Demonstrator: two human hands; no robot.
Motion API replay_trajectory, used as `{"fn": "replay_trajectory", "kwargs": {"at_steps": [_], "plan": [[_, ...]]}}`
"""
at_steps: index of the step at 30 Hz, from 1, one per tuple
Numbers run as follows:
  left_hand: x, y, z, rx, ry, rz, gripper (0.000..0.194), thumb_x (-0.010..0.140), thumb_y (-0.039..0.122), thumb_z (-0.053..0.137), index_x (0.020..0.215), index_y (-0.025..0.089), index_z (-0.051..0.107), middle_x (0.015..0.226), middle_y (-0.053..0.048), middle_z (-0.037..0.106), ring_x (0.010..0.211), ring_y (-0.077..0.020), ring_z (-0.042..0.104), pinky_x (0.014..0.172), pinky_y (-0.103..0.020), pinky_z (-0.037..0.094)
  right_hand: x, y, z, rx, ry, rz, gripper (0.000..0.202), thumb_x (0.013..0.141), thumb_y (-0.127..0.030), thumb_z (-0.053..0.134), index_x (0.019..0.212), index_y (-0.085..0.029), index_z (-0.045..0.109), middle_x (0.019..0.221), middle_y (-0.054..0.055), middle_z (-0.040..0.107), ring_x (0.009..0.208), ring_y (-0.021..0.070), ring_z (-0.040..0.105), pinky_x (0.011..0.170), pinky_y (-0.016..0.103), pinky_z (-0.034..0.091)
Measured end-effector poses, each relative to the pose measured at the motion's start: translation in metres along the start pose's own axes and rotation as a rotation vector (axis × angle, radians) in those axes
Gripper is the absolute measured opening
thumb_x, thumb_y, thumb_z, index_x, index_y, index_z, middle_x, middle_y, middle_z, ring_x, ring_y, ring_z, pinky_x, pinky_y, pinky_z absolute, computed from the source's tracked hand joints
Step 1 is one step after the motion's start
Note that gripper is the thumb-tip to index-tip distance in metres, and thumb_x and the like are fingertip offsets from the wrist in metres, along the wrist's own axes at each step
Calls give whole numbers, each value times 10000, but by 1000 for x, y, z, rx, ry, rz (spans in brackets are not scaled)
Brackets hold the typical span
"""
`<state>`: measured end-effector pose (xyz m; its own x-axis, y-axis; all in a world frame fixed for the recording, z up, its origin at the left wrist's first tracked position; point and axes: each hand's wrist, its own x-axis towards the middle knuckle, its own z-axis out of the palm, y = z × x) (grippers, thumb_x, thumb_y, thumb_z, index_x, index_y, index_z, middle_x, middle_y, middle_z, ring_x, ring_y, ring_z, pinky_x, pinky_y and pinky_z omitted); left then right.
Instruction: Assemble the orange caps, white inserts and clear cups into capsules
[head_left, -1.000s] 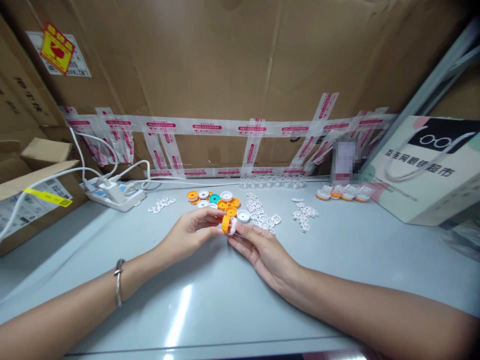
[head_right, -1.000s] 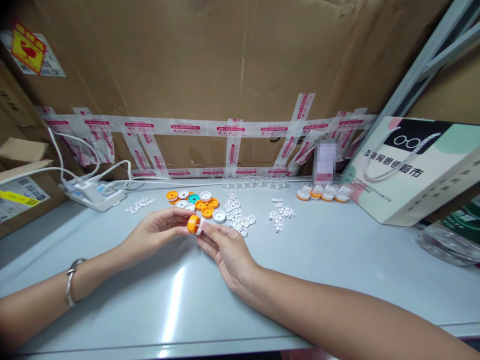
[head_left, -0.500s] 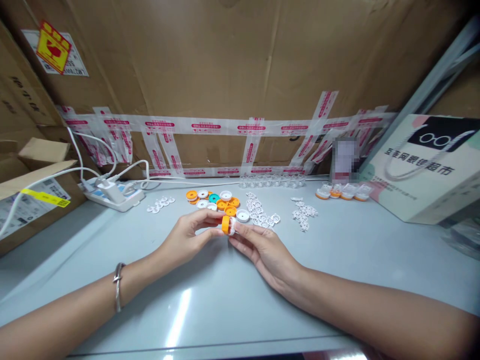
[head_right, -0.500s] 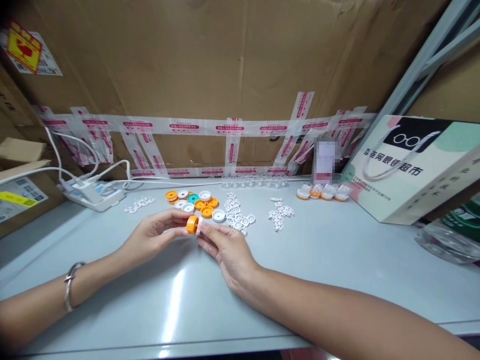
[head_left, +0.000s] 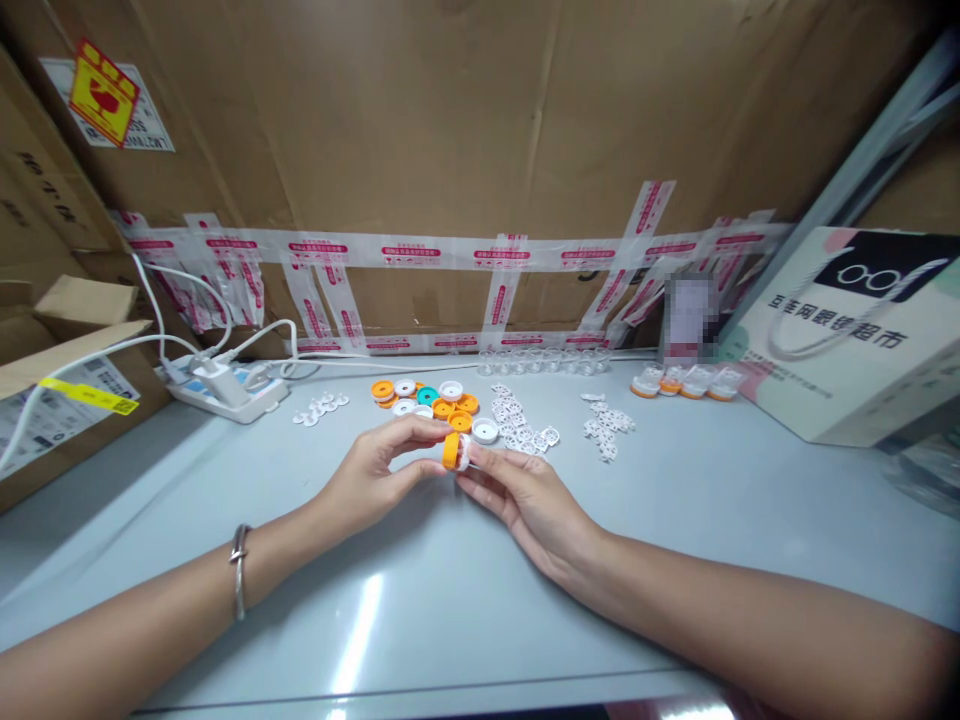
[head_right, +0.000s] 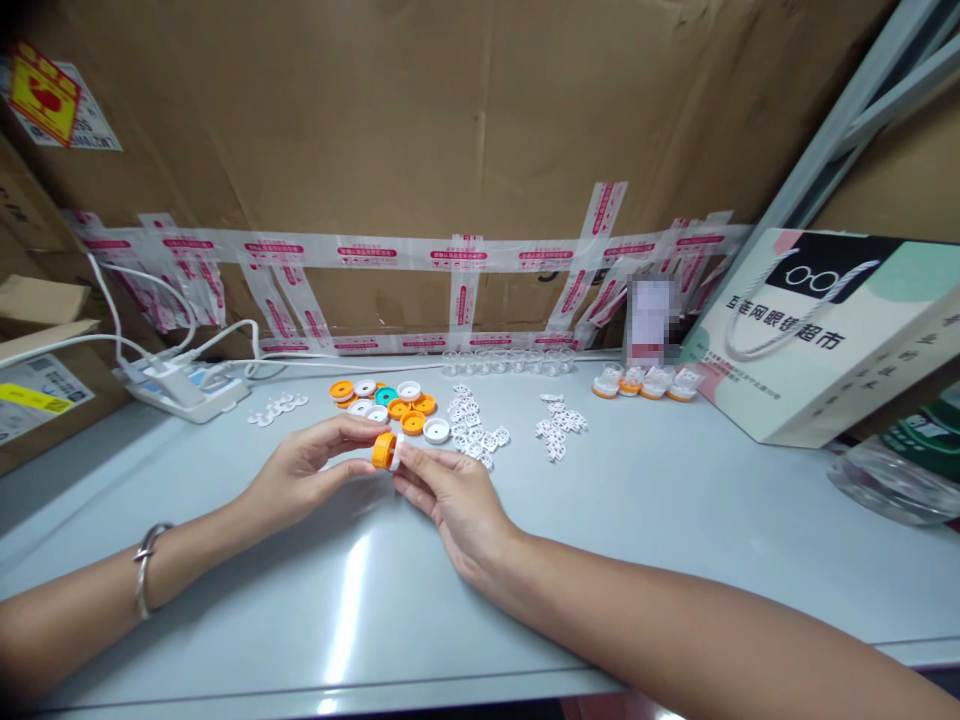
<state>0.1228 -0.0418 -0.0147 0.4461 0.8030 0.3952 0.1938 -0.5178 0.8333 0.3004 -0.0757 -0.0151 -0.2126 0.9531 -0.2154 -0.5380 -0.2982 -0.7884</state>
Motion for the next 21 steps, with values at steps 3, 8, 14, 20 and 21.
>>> {"fn": "replay_trajectory", "kwargs": {"at_steps": [3, 8, 14, 20, 21], "plan": [[0, 0, 0, 13, -12, -19, 243, 780, 225, 632, 1010, 151, 612, 1039, -84, 658, 985, -196, 614, 910, -328, 487, 0, 0, 0, -4, 4, 6, 200, 663, -262, 738, 804, -122, 723, 889, 74, 716, 925, 165, 636, 925, 310, 468], [-1, -3, -1, 87, -4, 35, 238, 790, 234, 623, 1015, 154, 617, 1024, -80, 664, 972, -190, 618, 888, -315, 497, 0, 1, -1, -2, 0, 2, 203, 675, -255, 730, 819, -113, 719, 894, 75, 715, 931, 165, 633, 931, 310, 467], [-2, -7, 0, 196, 34, 142, 221, 789, 217, 630, 1004, 166, 624, 1014, -68, 666, 983, -183, 608, 885, -305, 488, 2, 2, -3, 16, 23, 6, 192, 668, -238, 735, 815, -114, 718, 889, 69, 716, 901, 155, 638, 923, 312, 472], [-3, -6, 2, 253, 56, 156, 203, 793, 220, 626, 988, 164, 616, 996, -65, 670, 943, -177, 621, 858, -303, 496, 2, 1, -1, 1, 17, 2, 200, 656, -252, 742, 800, -116, 721, 869, 69, 717, 904, 161, 639, 933, 317, 463], [-3, -6, 2, 260, 56, 170, 201, 794, 217, 625, 987, 163, 615, 993, -66, 670, 942, -177, 620, 857, -305, 496, 2, 1, -1, -2, 17, 3, 200, 655, -254, 743, 798, -117, 721, 867, 68, 717, 903, 159, 639, 933, 315, 463]]}}
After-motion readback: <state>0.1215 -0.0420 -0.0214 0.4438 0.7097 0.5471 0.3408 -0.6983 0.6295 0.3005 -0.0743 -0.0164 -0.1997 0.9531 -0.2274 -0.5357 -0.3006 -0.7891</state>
